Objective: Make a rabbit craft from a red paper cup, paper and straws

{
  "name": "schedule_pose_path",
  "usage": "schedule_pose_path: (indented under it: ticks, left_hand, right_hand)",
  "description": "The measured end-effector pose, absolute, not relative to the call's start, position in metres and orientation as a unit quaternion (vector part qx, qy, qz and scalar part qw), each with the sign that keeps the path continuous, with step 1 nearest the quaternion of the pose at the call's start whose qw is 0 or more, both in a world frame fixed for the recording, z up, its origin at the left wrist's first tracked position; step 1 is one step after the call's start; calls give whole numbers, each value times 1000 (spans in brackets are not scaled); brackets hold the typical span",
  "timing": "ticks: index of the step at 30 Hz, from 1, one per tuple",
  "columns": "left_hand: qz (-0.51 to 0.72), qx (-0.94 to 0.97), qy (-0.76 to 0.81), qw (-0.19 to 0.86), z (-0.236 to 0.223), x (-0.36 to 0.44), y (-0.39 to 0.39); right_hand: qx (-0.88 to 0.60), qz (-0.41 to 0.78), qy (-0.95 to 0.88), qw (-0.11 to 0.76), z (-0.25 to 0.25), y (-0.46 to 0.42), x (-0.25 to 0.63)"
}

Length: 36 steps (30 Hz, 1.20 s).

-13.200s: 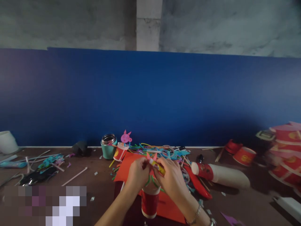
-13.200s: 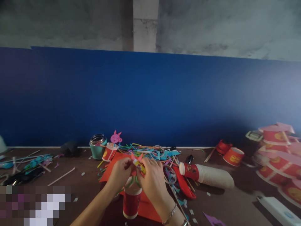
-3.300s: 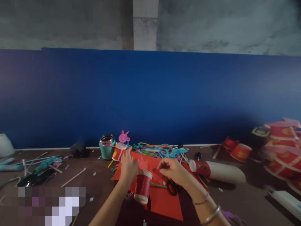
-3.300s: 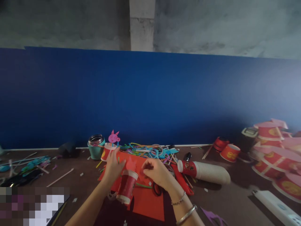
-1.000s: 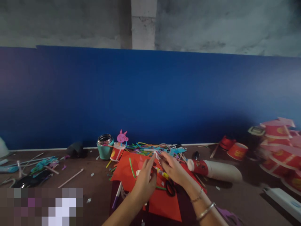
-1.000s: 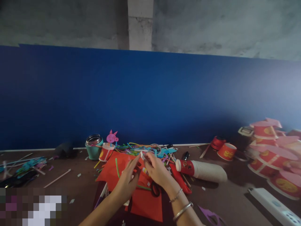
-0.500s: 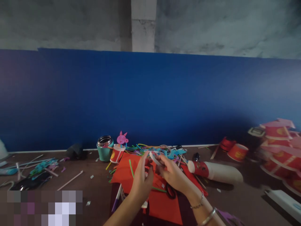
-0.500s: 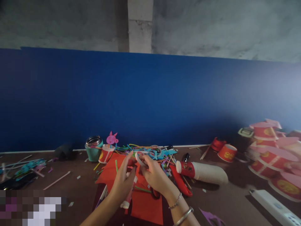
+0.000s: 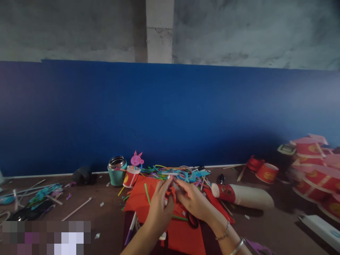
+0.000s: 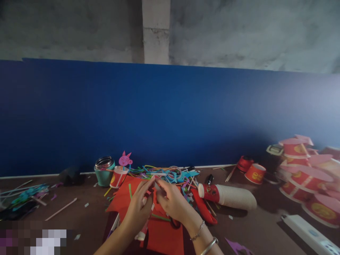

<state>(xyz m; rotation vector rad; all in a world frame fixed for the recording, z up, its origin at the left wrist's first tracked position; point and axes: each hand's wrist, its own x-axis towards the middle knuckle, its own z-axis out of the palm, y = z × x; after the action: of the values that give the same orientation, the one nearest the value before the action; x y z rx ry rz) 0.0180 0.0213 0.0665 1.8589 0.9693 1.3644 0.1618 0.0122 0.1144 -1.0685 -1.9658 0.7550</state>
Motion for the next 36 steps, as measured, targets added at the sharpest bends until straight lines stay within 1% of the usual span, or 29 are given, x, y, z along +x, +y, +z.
schedule_pose_path:
  ticks: [2,5,12,15,18,21,24,27,36]
  left_hand:
    - [511,702,377,323,65,18,23]
    - [502,709,384,313,64,18,23]
    - [456,786,375,181,64,16,17]
    - [463,790,373,149,67,16,15]
    - [485,768,386,157,73,16,14]
    - [500,745,395,196,78,15,16]
    - [507,730,400,222,80,14,19]
    - [508,730,396,226,78,13,23]
    - [513,736,381,222,80,11,20]
  right_hand:
    - [-400,292,-780,381,116,11,160]
    - [-428,290,-769,375,113,12,159]
    - [-477,295,-741,369,105,17,164]
    - [-476,305,-739,368,106,17,165]
    - [-467,305,-746,364,108,16,164]
    - [-441,289,-766,368,110,14,163]
    - [-418,305,-776,361,112,12,163]
    - [-414,329,-771,354,113,11,162]
    - [-408,351,-770,344,119,6,159]
